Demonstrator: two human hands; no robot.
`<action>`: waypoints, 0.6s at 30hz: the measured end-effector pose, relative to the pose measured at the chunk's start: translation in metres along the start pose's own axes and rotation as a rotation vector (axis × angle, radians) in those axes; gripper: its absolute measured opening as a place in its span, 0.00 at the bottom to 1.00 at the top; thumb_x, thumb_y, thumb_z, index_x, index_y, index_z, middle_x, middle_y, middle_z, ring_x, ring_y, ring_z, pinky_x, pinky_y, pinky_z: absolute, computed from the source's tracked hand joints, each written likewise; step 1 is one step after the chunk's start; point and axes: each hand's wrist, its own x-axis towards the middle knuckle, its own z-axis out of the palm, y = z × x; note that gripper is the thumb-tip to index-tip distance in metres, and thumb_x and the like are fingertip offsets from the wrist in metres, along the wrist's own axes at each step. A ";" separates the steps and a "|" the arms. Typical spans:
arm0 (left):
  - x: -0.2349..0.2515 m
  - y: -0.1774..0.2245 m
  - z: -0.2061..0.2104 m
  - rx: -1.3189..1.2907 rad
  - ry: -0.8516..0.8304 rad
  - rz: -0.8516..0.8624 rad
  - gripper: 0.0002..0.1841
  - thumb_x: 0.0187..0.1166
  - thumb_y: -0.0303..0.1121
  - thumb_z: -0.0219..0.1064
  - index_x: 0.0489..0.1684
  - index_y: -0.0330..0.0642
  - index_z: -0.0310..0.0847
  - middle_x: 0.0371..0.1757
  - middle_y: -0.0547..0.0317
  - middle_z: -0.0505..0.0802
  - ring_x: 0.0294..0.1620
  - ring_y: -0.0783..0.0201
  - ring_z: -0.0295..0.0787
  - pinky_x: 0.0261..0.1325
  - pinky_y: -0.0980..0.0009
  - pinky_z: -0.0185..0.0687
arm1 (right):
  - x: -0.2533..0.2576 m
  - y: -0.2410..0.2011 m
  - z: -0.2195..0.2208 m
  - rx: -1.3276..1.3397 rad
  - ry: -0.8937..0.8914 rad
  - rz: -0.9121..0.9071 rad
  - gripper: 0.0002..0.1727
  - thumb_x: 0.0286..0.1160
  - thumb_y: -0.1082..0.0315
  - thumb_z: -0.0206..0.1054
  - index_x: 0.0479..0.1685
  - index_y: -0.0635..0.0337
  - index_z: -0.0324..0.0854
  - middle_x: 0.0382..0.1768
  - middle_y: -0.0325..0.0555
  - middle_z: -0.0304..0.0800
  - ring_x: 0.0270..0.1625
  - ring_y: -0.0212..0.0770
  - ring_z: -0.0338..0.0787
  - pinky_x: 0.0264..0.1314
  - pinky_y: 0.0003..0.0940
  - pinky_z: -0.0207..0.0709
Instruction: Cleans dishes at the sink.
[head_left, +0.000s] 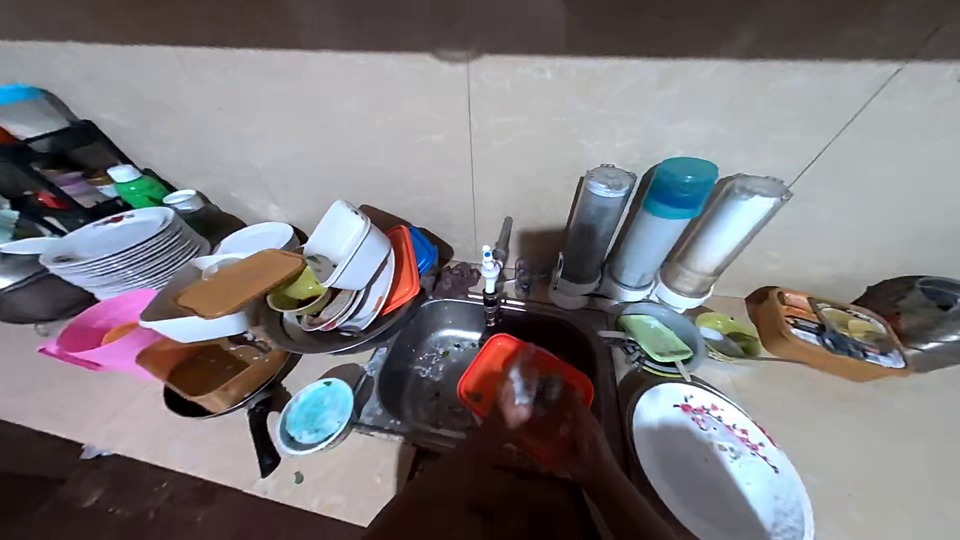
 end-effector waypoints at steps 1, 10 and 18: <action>0.011 0.000 -0.008 0.001 0.107 -0.025 0.24 0.88 0.28 0.52 0.80 0.21 0.68 0.78 0.30 0.80 0.82 0.47 0.76 0.88 0.56 0.65 | 0.004 0.004 -0.005 0.011 0.033 0.040 0.28 0.95 0.50 0.41 0.78 0.62 0.64 0.50 0.53 0.89 0.47 0.43 0.93 0.47 0.44 0.90; 0.176 0.022 -0.113 0.984 0.017 0.449 0.20 0.89 0.42 0.58 0.62 0.35 0.88 0.70 0.41 0.89 0.82 0.38 0.74 0.87 0.42 0.59 | 0.053 0.032 0.003 0.130 0.106 0.151 0.29 0.95 0.46 0.40 0.70 0.60 0.72 0.45 0.51 0.90 0.45 0.43 0.93 0.44 0.43 0.89; 0.194 0.043 -0.099 1.332 -0.183 0.471 0.22 0.90 0.37 0.55 0.29 0.30 0.86 0.28 0.38 0.92 0.37 0.40 0.94 0.52 0.47 0.84 | 0.080 0.051 0.027 0.222 0.203 0.174 0.29 0.93 0.44 0.42 0.70 0.59 0.73 0.46 0.51 0.90 0.45 0.44 0.92 0.44 0.44 0.89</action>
